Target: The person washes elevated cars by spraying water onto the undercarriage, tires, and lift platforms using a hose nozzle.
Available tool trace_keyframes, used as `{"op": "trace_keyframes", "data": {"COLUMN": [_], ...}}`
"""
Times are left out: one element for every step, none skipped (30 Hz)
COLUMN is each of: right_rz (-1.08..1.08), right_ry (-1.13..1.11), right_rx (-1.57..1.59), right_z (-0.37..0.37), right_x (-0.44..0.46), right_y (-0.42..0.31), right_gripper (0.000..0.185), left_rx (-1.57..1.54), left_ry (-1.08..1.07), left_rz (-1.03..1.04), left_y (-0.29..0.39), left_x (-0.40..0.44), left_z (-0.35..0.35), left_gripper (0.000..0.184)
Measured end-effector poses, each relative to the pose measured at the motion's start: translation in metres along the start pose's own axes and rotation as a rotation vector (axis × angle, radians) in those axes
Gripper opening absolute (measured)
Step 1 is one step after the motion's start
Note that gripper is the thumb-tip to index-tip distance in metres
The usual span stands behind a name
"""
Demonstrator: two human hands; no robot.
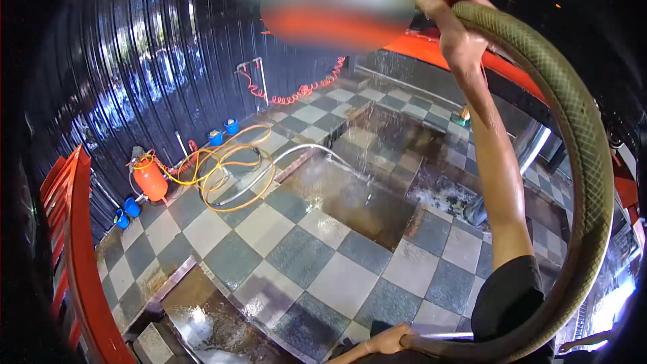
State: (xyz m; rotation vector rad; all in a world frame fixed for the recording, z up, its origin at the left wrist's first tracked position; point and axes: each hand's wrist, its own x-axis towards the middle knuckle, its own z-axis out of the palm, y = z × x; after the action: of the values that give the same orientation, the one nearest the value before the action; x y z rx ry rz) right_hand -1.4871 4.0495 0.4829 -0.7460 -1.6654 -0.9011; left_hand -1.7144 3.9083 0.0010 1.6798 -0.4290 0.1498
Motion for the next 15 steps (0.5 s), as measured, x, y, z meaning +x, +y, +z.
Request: {"op": "trace_keyframes", "data": {"right_rz": [-0.014, -0.041, -0.097, -0.128, -0.13, -0.133, -0.121, -0.071, -0.029, -0.002, -0.03, -0.067, -0.103, -0.134, -0.163], "right_ry": [0.005, 0.016, 0.058, 0.161, 0.151, 0.141, 0.143, 0.188, 0.234, 0.249, 0.218, 0.189, 0.177, 0.174, 0.324], "right_rx": [0.124, 0.243, 0.208, 0.493, 0.436, 0.375, 0.373, 0.34, 0.31, 0.3, 0.183, 0.065, 0.061, 0.056, 0.232], "right_z": [0.007, 0.012, 0.02, 0.035, 0.038, 0.041, 0.046, 0.052, 0.061, 0.065, 0.066, 0.071, 0.074, 0.08, 0.092], "right_x": [0.0, 0.005, 0.011, 0.02, 0.023, 0.024, 0.018, 0.008, 0.0, -0.013, -0.02, -0.021, -0.017, -0.009, 0.003], "right_y": [0.004, 0.01, 0.008, 0.013, 0.015, 0.017, 0.019, 0.024, 0.03, 0.042, 0.05, 0.055, 0.062, 0.064, 0.082], "right_gripper": [0.01, 0.009, 0.008, 0.017, 0.017, 0.017, 0.017, 0.017, 0.018, 0.019, 0.017, 0.017, 0.017, 0.017, 0.019], "left_rx": [0.034, 0.033, 0.031, 0.032, -0.06, -0.059, -0.004, 0.048, 0.043, 0.039, 0.028, 0.027, 0.033, 0.108, 0.09], "left_ry": [0.054, 0.054, -0.045, -0.143, -0.299, -0.3, -0.177, -0.05, -0.029, -0.023, -0.077, -0.132, -0.161, -0.059, -0.042], "left_rz": [-0.006, -0.007, -0.109, -0.21, -0.241, -0.243, -0.214, -0.193, -0.194, -0.206, -0.244, -0.278, -0.325, -0.226, -0.265], "left_y": [0.003, 0.006, 0.01, 0.01, 0.004, 0.001, 0.0, 0.005, 0.003, -0.007, -0.021, -0.008, 0.01, -0.027, -0.034], "left_x": [-0.005, -0.004, -0.004, -0.004, 0.001, -0.003, -0.012, -0.02, -0.026, -0.033, -0.04, -0.036, -0.036, -0.052, -0.059], "left_z": [-0.003, -0.009, -0.014, -0.021, -0.029, -0.035, -0.038, -0.043, -0.051, -0.056, -0.062, -0.083, -0.106, -0.105, -0.12], "left_gripper": [0.021, 0.021, 0.022, 0.023, 0.025, 0.025, 0.026, 0.027, 0.027, 0.027, 0.028, 0.029, 0.03, 0.028, 0.03]}}
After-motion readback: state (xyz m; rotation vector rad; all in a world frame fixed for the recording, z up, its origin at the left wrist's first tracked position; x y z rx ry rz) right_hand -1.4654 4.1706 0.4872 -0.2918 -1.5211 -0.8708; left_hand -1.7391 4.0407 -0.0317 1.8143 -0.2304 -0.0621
